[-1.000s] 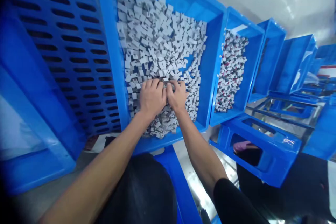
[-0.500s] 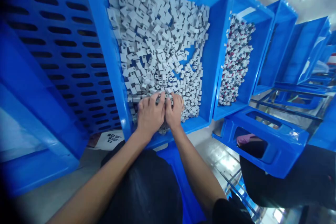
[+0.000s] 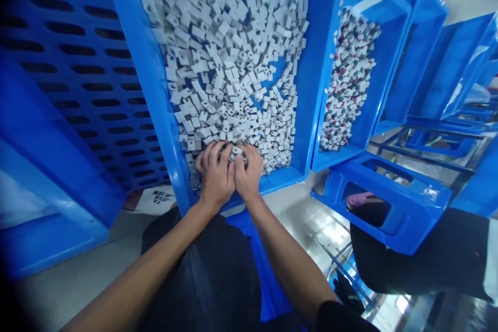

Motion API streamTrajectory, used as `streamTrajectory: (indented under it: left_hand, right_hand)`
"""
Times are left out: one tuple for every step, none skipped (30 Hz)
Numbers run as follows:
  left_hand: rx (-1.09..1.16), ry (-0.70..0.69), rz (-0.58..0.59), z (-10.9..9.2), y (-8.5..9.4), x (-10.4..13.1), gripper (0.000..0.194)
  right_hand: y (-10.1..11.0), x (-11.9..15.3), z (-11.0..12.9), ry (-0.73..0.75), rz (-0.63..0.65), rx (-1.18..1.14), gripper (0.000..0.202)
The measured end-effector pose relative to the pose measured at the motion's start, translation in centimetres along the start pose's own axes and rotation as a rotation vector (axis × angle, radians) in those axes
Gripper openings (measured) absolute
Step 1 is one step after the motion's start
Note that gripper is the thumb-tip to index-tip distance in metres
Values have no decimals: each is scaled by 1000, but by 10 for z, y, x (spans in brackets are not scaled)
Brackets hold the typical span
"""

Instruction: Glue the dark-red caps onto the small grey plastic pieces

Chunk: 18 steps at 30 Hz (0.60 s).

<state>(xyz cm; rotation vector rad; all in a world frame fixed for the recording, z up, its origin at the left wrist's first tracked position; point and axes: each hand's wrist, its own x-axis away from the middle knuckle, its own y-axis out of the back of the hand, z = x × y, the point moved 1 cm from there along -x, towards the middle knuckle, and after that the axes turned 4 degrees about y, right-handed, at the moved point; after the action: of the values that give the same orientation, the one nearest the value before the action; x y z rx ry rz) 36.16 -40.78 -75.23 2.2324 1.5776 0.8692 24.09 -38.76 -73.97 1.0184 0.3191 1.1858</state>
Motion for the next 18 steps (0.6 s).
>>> streamTrajectory:
  left_hand:
    - [12,-5,14,0,-1,-1,54]
    - [23,-8,25,-1,-2,-2,54]
    - [34,-8,35,-2,-2,-3,54]
    - [44,-6,43,-2,-1,-2,54]
    - [52,0,49,-3,0,-2,53]
    - [57,12,51,-4,2,0,52]
    - [58,29,51,-5,5,2,52]
    - [57,48,49,-5,7,4,51]
    - [53,66,47,-6,10,6,51]
    - [51,80,44,-6,12,8,51]
    - [50,89,43,-5,14,10,50]
    - [52,93,42,-4,15,11,48]
    - [58,94,41,-3,15,11,46]
    - [67,96,39,-2,14,10,43]
    - [79,98,36,-1,12,9,40]
    - [95,98,32,0,11,8,38]
    - [115,97,30,1,9,7,35]
    - [140,91,30,2,7,5,33]
  right_hand:
    - [0,-4,-1,-3,7,3,40]
    - [2,-7,-1,-7,13,9,39]
    - [4,-11,-2,-12,19,19,38]
    - [6,-14,-1,-14,26,32,37]
    - [8,-16,0,-14,35,44,35]
    - [11,-17,2,-10,46,55,34]
    - [12,-18,4,-4,60,62,32]
    - [13,-18,6,1,73,65,31]
    - [14,-17,9,4,83,63,30]
    - [13,-16,10,3,87,58,29]
    - [12,-14,12,-2,85,48,29]
    - [11,-11,13,-10,76,35,30]
    - [9,-9,13,-19,63,18,31]
    - [7,-6,13,-28,47,-3,32]
    - [6,-3,12,-36,31,-27,34]
    - [4,0,11,-44,17,-53,35]
    - [3,2,10,-53,5,-79,36]
    - [2,4,9,-63,-4,-103,38]
